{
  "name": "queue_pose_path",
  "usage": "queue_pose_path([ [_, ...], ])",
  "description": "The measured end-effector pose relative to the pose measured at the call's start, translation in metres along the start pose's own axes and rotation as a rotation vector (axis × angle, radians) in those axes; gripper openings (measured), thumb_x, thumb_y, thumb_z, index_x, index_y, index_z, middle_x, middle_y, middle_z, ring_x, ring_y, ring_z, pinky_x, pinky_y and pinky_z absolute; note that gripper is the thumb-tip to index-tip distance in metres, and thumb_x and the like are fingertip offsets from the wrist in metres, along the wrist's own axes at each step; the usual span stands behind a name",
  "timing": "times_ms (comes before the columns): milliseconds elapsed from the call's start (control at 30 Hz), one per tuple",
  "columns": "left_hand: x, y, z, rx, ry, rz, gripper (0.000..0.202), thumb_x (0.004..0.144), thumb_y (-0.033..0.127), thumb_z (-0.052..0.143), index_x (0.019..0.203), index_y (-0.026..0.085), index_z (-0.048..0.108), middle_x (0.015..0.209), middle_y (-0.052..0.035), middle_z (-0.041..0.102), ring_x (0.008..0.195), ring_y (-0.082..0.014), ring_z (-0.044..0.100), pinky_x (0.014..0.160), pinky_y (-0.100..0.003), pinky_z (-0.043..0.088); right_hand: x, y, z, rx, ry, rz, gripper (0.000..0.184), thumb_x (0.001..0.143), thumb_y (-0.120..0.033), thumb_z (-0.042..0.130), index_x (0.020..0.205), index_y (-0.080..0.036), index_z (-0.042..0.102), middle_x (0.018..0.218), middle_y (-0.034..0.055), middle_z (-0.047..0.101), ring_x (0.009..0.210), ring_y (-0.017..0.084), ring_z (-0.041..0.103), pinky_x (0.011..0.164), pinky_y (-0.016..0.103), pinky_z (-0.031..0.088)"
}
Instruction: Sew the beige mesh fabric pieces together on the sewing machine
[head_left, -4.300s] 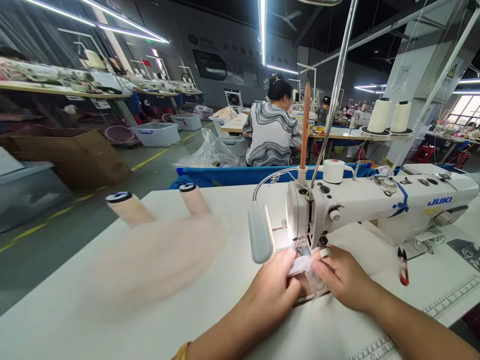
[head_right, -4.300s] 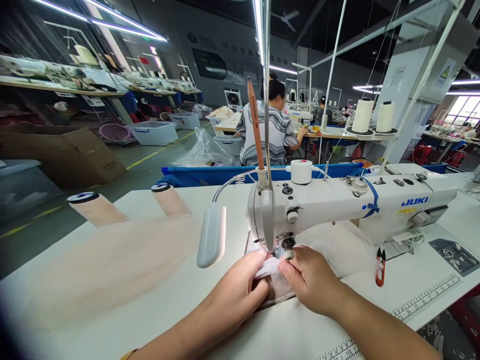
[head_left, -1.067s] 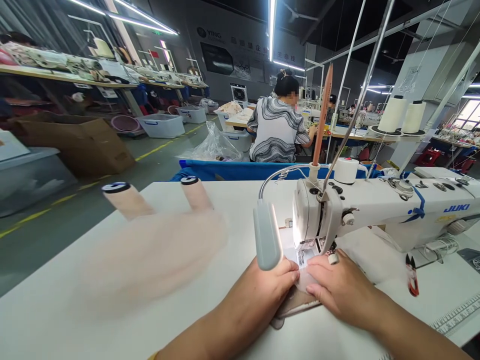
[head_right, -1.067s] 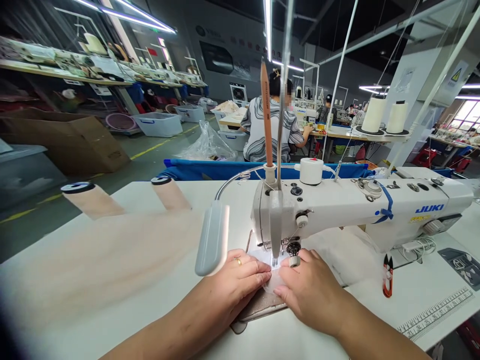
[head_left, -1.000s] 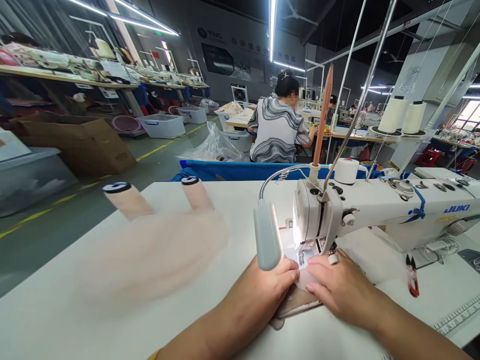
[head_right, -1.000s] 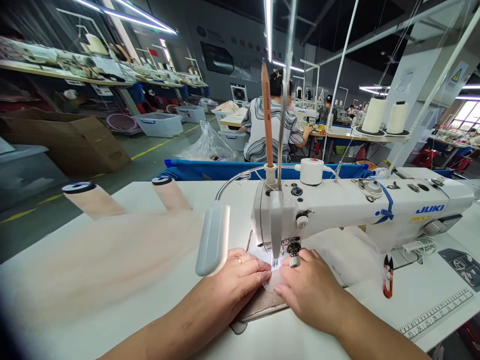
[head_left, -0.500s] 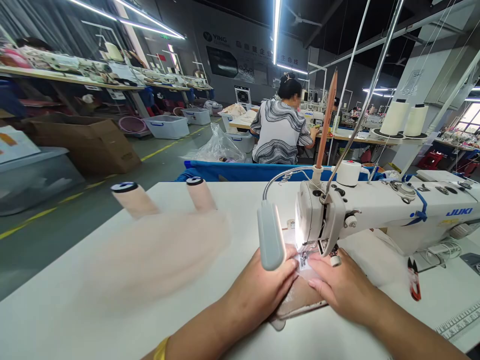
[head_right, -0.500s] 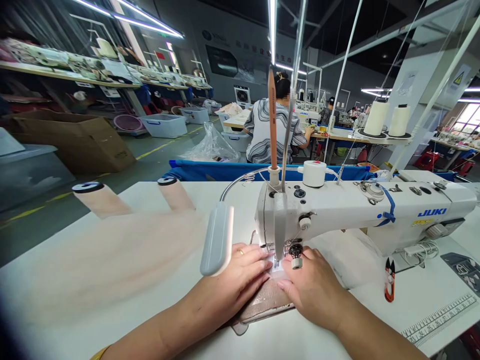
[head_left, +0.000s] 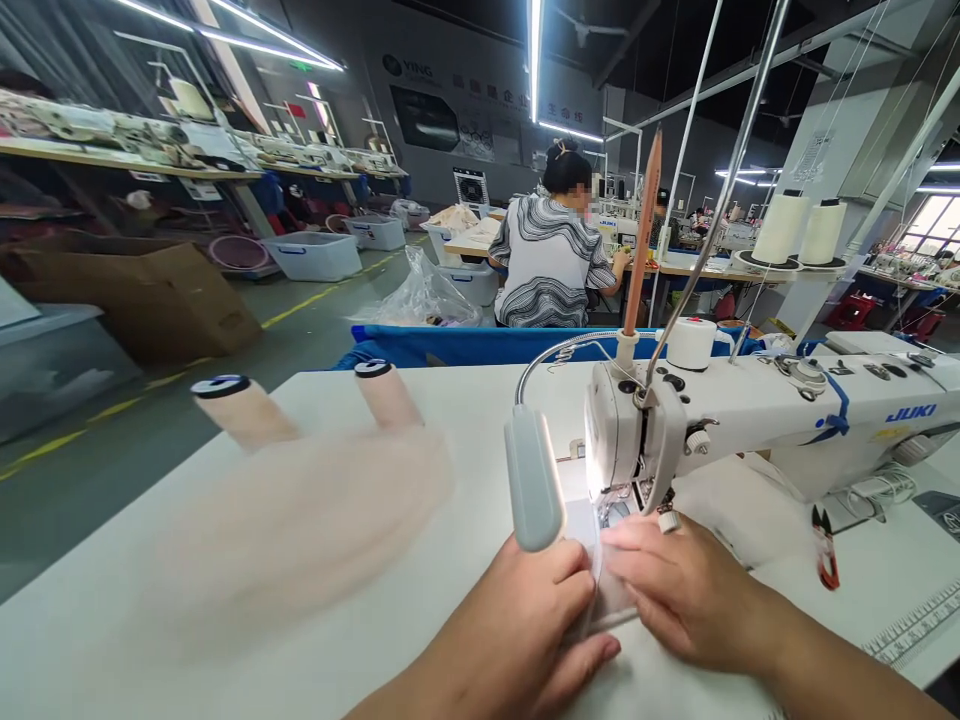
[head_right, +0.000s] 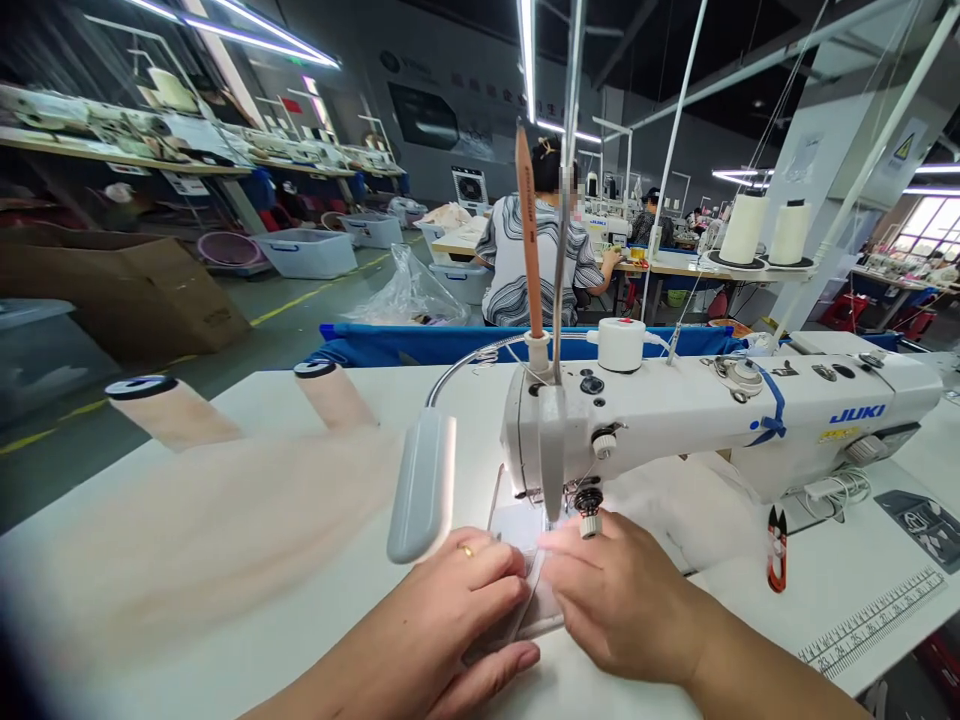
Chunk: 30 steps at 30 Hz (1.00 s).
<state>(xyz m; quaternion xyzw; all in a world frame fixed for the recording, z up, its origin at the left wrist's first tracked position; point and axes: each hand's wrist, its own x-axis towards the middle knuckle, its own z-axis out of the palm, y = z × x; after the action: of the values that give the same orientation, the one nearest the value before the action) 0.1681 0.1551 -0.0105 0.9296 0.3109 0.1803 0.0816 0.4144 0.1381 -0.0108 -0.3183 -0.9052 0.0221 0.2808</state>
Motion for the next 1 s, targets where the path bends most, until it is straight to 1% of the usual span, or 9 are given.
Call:
queue_pose_path([
  [33, 0.000, 0.001, -0.002, -0.008, -0.019, -0.006, 0.016, 0.091, 0.029, 0.078, 0.084, 0.022, 0.067, 0.089, -0.0034, 0.068, 0.077, -0.0261, 0.065, 0.072, -0.041, 0.052, 0.000, -0.001, 0.000, 0.007, -0.063, -0.007, 0.025, 0.099, -0.008, 0.051, 0.116, -0.019, 0.064, 0.123, 0.0112, 0.073, 0.108, 0.026, 0.064, 0.094, 0.039, 0.056],
  [100, 0.001, -0.001, -0.004, -0.002, -0.023, -0.022, 0.006, 0.095, 0.025, 0.071, 0.090, 0.022, 0.069, 0.089, -0.0044, 0.069, 0.075, -0.0265, 0.065, 0.071, -0.042, 0.052, 0.000, -0.001, 0.001, -0.021, -0.186, 0.038, 0.023, 0.094, -0.006, 0.054, 0.108, -0.020, 0.065, 0.110, 0.0077, 0.074, 0.100, 0.025, 0.063, 0.087, 0.037, 0.054],
  [200, 0.002, -0.002, -0.003, 0.002, -0.020, -0.030, 0.020, 0.100, 0.018, 0.056, 0.088, 0.021, 0.070, 0.091, -0.0062, 0.071, 0.074, -0.0257, 0.065, 0.068, -0.041, 0.051, -0.002, -0.001, 0.000, -0.084, -0.265, 0.091, 0.017, 0.091, -0.007, 0.057, 0.096, -0.021, 0.064, 0.101, 0.0045, 0.072, 0.090, 0.024, 0.059, 0.081, 0.036, 0.050],
  [267, 0.002, -0.002, -0.001, -0.018, 0.020, 0.005, 0.025, 0.100, 0.015, 0.054, 0.084, 0.021, 0.071, 0.096, -0.0064, 0.073, 0.080, -0.0260, 0.068, 0.071, -0.042, 0.053, -0.003, -0.001, -0.001, -0.113, -0.268, 0.090, 0.016, 0.090, -0.007, 0.058, 0.094, -0.021, 0.064, 0.100, 0.0039, 0.072, 0.088, 0.023, 0.058, 0.080, 0.036, 0.047],
  [333, 0.001, -0.001, 0.001, -0.052, 0.059, 0.049, 0.022, 0.098, 0.012, 0.057, 0.087, 0.022, 0.074, 0.099, -0.0051, 0.075, 0.086, -0.0265, 0.070, 0.076, -0.043, 0.054, -0.003, -0.002, -0.004, -0.131, -0.266, 0.088, 0.017, 0.090, -0.006, 0.058, 0.093, -0.021, 0.064, 0.098, 0.0034, 0.071, 0.086, 0.023, 0.057, 0.079, 0.035, 0.045],
  [533, 0.000, -0.002, 0.005, -0.039, 0.102, 0.084, 0.024, 0.098, 0.010, 0.055, 0.095, 0.021, 0.076, 0.095, -0.0035, 0.076, 0.082, -0.0253, 0.069, 0.075, -0.044, 0.054, -0.002, -0.002, -0.005, -0.151, -0.254, 0.091, 0.017, 0.090, -0.006, 0.058, 0.093, -0.022, 0.064, 0.096, 0.0036, 0.071, 0.087, 0.024, 0.056, 0.082, 0.036, 0.045],
  [833, 0.004, -0.020, 0.027, 0.016, 0.266, 0.058, 0.027, 0.096, 0.011, 0.050, 0.097, 0.023, 0.075, 0.094, -0.0057, 0.075, 0.078, -0.0244, 0.063, 0.075, -0.042, 0.053, -0.004, 0.007, 0.004, -0.110, -0.202, 0.168, 0.035, 0.091, -0.003, 0.058, 0.118, -0.022, 0.069, 0.107, 0.0075, 0.075, 0.098, 0.027, 0.061, 0.088, 0.039, 0.050],
  [933, 0.004, -0.017, 0.025, 0.029, 0.280, 0.074, 0.028, 0.099, 0.012, 0.049, 0.095, 0.024, 0.074, 0.096, -0.0074, 0.074, 0.080, -0.0238, 0.063, 0.072, -0.038, 0.053, -0.005, 0.008, 0.004, -0.115, -0.188, 0.162, 0.036, 0.090, -0.002, 0.059, 0.117, -0.022, 0.069, 0.112, 0.0083, 0.075, 0.102, 0.027, 0.060, 0.089, 0.039, 0.050],
  [1000, 0.004, -0.011, 0.019, 0.021, 0.282, 0.118, 0.029, 0.100, 0.011, 0.048, 0.089, 0.024, 0.072, 0.094, -0.0070, 0.073, 0.080, -0.0232, 0.064, 0.072, -0.038, 0.052, -0.005, 0.006, 0.001, -0.118, -0.197, 0.130, 0.030, 0.089, -0.003, 0.060, 0.110, -0.023, 0.069, 0.111, 0.0072, 0.075, 0.101, 0.027, 0.060, 0.091, 0.039, 0.049],
])
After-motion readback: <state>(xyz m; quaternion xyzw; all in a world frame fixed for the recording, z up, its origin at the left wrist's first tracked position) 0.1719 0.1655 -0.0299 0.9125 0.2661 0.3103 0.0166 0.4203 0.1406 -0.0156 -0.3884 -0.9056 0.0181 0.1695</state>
